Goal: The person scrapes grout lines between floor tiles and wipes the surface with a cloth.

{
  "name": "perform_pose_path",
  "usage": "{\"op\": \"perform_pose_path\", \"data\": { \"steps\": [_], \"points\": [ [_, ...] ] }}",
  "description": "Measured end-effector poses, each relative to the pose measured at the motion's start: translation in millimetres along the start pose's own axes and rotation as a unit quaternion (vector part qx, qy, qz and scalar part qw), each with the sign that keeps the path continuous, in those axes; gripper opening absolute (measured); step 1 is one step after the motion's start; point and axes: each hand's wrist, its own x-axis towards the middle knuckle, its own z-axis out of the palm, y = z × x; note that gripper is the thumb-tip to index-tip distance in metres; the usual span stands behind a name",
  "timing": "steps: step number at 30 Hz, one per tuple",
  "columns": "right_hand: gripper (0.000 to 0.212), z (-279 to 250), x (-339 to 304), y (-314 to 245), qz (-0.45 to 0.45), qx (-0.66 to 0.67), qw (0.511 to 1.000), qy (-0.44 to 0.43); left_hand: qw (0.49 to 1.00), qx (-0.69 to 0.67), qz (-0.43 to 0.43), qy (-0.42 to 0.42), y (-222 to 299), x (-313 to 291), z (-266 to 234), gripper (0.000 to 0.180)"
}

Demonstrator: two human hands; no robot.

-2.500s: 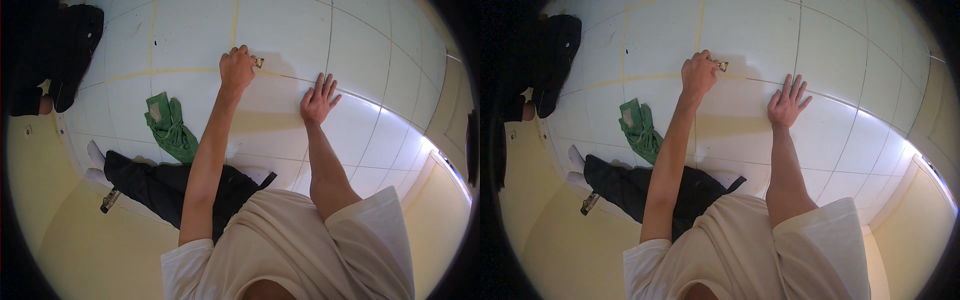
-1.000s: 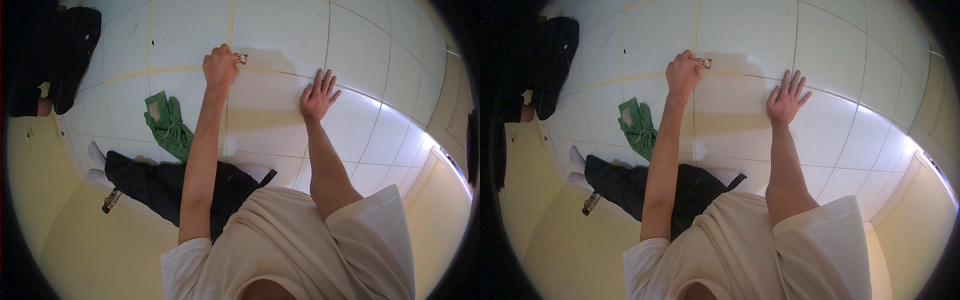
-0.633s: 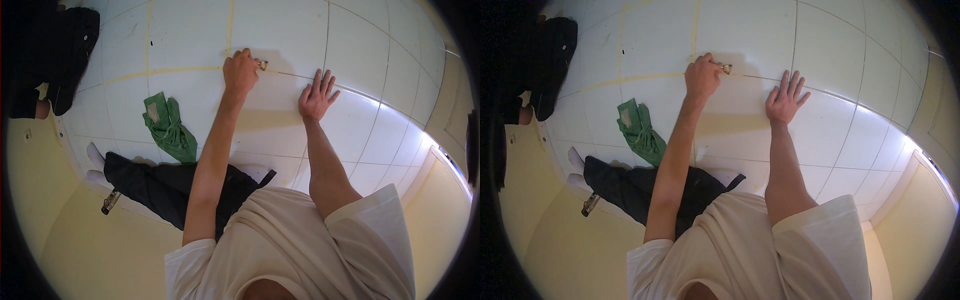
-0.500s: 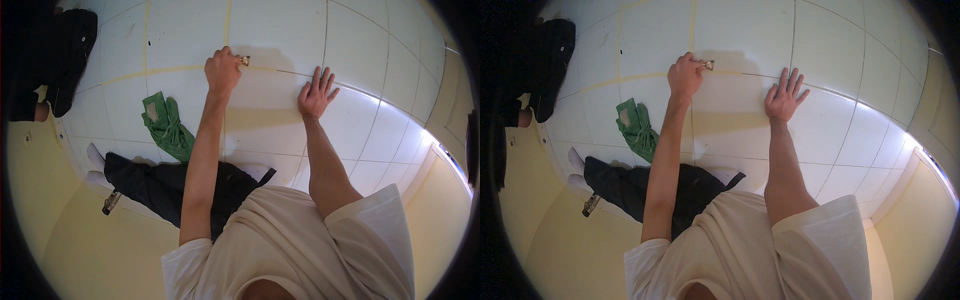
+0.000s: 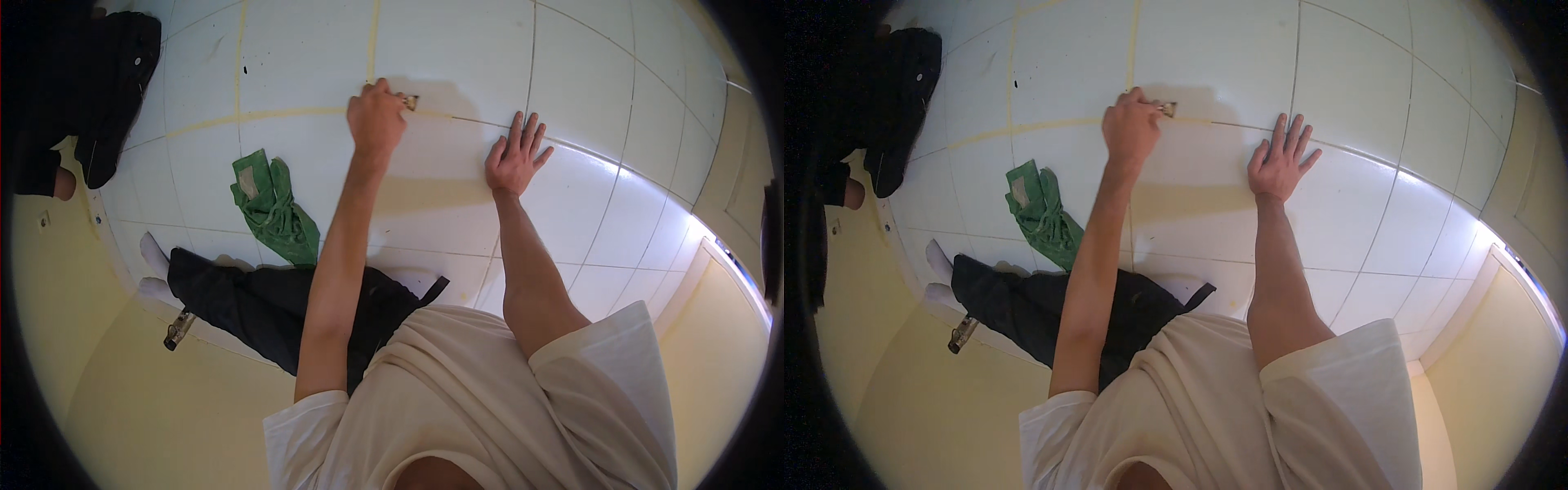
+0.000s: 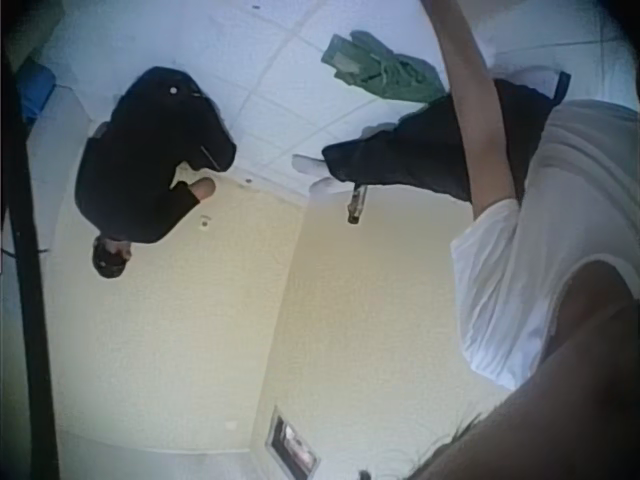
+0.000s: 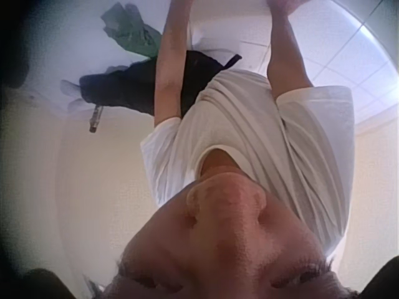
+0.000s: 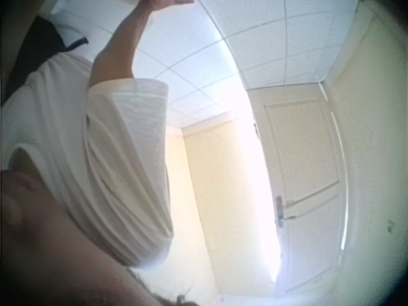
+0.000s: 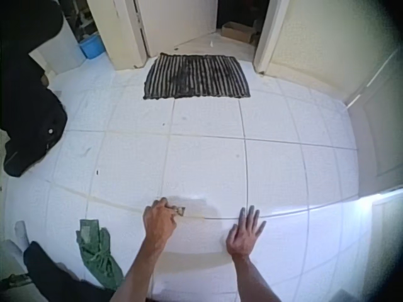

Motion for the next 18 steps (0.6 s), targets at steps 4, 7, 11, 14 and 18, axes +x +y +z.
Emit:
{"op": "perform_pose_path", "data": {
  "steps": [4, 7, 11, 14, 18],
  "points": [
    [0.066, -0.6, 0.7, -0.1, 0.004, -0.001, 1.0, -0.004, 0.999, -0.016, -0.037, -0.012, -4.8, 1.1, -3.7, 0.008],
    [0.066, -0.8, 0.2, -0.8, 0.0, 0.0, 1.0, 0.002, 0.998, -0.053, -0.015, -0.012, 21.2, 5.1, 11.8, 0.009],
    [0.065, 0.6, -2.7, -1.1, -0.005, 0.002, 1.0, 0.006, 0.999, -0.014, 0.038, -0.033, 40.3, 15.5, 13.9, 0.004],
    [0.064, 0.9, -1.0, 0.0, -0.002, 0.005, 1.0, 0.005, 0.997, 0.048, 0.03, -0.043, 13.8, 22.0, -3.1, 0.004],
    [0.064, -1.4, -0.8, -0.9, -0.003, 0.007, 1.0, 0.001, 0.997, -0.014, 0.001, -0.074, -17.7, 20.0, -12.8, 0.006]
  ]
}}
